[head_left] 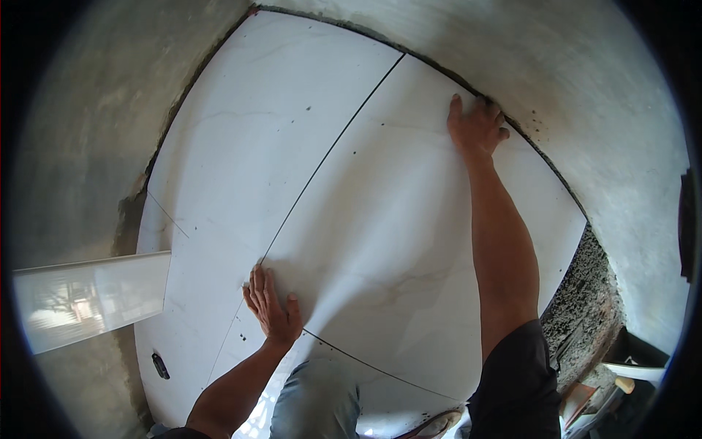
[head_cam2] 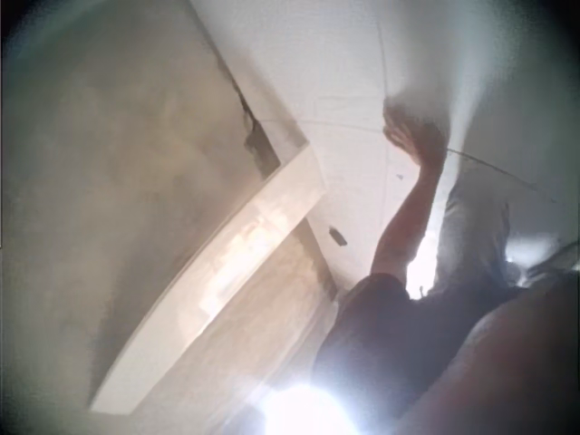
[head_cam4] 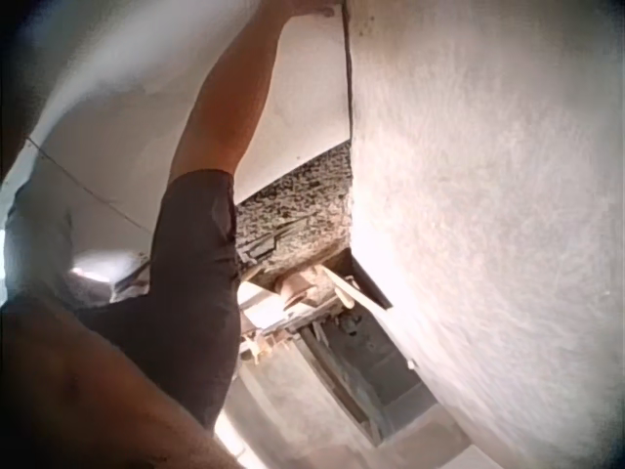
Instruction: The person installs floor tiles by spreading mortar with a trowel, positioning large tiles, and tapping them into place using a rubber mallet.
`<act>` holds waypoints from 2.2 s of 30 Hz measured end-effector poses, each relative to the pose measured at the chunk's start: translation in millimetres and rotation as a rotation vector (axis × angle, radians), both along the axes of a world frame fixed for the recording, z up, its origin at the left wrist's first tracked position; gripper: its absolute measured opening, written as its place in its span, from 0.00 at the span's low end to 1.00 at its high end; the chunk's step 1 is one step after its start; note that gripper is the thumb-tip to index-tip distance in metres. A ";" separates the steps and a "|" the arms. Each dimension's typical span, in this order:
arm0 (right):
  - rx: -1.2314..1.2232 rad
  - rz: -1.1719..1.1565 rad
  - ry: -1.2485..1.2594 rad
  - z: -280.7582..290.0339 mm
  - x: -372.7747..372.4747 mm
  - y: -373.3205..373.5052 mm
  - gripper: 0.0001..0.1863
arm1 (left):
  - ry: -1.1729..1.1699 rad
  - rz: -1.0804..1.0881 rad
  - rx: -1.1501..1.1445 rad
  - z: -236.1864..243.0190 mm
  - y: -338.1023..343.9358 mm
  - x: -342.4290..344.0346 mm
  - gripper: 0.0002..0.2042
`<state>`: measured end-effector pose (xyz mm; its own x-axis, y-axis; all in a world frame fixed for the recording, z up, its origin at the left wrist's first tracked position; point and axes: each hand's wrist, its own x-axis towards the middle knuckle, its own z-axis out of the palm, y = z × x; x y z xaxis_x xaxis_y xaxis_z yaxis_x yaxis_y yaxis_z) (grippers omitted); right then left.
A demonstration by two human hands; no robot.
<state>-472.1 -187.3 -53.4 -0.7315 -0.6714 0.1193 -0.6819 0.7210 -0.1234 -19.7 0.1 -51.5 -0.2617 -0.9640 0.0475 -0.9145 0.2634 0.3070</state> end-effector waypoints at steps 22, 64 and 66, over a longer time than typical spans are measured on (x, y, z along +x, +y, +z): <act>-0.341 -0.757 -0.330 26.0 -3.1 389.9 0.37 | -0.004 0.080 0.069 5.5 4.5 -4.6 0.34; 0.074 -0.706 -0.540 53.1 277.0 888.9 0.22 | -0.262 0.205 0.057 -33.8 21.3 8.9 0.39; -0.064 -0.728 -0.479 54.8 285.2 893.4 0.19 | -0.272 0.190 0.029 -16.9 8.8 -27.0 0.38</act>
